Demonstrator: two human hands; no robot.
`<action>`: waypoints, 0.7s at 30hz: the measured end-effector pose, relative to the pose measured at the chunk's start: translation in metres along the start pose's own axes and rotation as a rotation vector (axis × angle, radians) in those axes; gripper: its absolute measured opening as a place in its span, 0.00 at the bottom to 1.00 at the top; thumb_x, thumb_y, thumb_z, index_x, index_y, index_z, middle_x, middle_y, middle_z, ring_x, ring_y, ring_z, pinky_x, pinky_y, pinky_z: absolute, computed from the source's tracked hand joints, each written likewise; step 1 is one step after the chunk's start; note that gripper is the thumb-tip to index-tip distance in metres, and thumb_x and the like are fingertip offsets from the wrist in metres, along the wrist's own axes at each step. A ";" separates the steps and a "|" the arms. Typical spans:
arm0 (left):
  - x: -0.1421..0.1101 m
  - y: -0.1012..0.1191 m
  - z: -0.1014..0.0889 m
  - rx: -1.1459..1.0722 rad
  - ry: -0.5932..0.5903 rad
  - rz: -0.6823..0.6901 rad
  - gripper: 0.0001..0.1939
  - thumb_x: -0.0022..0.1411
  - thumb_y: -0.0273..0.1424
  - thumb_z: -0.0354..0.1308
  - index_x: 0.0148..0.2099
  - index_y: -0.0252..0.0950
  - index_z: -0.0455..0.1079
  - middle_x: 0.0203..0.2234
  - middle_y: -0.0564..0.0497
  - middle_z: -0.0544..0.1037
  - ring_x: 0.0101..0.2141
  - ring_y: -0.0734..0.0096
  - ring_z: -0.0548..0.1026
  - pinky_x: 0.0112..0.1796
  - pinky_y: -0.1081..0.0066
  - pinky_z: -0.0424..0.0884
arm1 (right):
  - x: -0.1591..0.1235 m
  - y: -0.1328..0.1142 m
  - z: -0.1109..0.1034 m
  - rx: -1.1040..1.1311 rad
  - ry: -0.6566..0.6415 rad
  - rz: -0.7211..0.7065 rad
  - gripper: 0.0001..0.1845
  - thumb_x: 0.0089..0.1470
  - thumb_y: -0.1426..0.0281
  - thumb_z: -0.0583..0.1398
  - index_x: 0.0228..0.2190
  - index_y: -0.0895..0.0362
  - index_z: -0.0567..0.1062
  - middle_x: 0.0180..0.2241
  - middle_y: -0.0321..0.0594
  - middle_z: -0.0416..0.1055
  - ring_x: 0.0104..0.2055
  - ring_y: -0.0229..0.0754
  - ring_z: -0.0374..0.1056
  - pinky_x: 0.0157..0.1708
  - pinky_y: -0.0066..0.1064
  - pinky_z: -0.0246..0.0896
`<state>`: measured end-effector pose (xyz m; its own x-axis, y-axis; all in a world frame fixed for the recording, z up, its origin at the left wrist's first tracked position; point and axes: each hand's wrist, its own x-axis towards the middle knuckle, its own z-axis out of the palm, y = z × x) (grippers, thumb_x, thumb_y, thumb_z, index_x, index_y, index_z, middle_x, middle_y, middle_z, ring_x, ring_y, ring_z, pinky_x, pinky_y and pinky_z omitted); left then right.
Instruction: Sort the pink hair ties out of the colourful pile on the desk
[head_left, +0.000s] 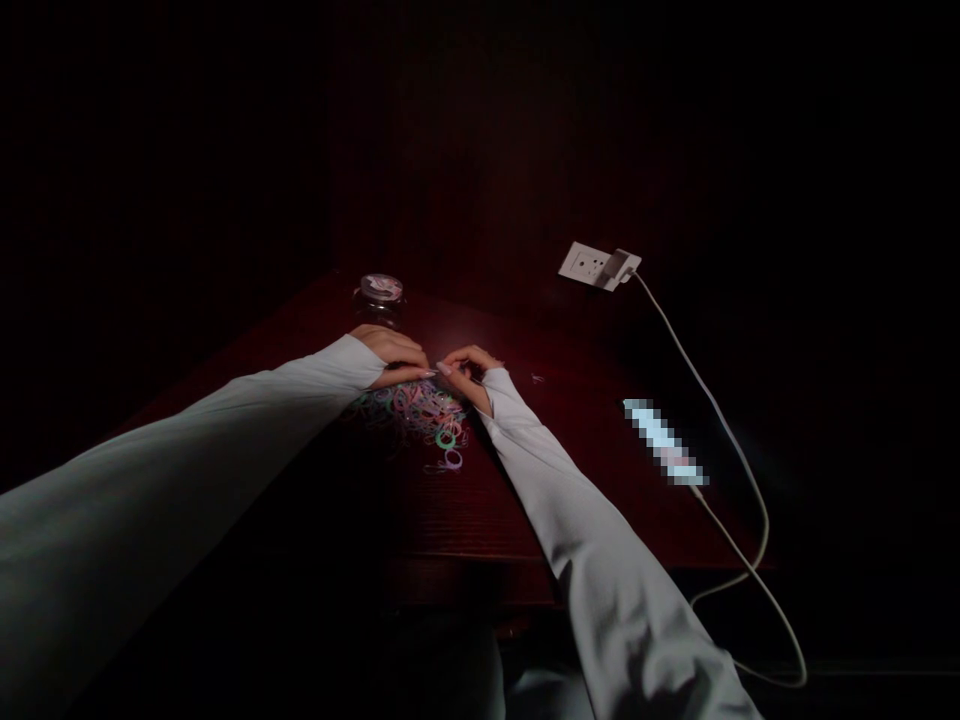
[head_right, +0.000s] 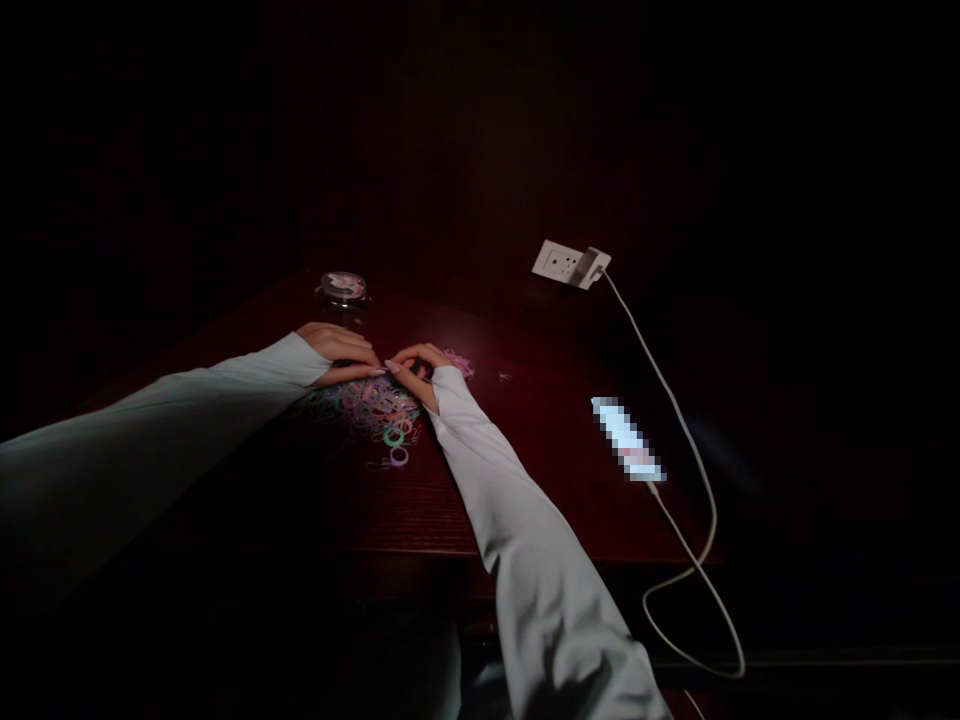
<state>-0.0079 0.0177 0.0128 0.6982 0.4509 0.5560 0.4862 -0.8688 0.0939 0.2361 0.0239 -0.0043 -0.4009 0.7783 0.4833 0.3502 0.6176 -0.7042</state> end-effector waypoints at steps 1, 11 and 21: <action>0.000 0.000 0.000 0.001 0.000 0.001 0.20 0.80 0.42 0.53 0.42 0.40 0.83 0.32 0.50 0.85 0.36 0.69 0.82 0.38 0.72 0.69 | 0.000 0.000 0.000 -0.001 -0.005 0.002 0.22 0.63 0.47 0.67 0.34 0.53 0.81 0.35 0.38 0.75 0.35 0.40 0.66 0.37 0.33 0.63; 0.000 0.002 -0.001 0.022 -0.002 0.034 0.21 0.80 0.42 0.52 0.40 0.39 0.82 0.28 0.51 0.82 0.32 0.70 0.79 0.36 0.71 0.67 | -0.001 0.006 0.001 -0.014 -0.018 -0.035 0.24 0.63 0.46 0.67 0.31 0.53 0.83 0.34 0.38 0.74 0.35 0.40 0.66 0.37 0.34 0.64; 0.000 0.002 -0.006 0.039 -0.087 0.020 0.20 0.80 0.40 0.53 0.43 0.36 0.83 0.29 0.52 0.82 0.32 0.72 0.75 0.37 0.72 0.65 | 0.000 0.021 -0.047 -0.107 0.166 -0.067 0.23 0.60 0.45 0.67 0.32 0.52 0.85 0.34 0.40 0.77 0.36 0.43 0.69 0.39 0.37 0.65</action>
<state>-0.0104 0.0150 0.0181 0.7503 0.4506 0.4838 0.4901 -0.8702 0.0504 0.2834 0.0419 0.0057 -0.2843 0.7379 0.6121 0.4192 0.6699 -0.6128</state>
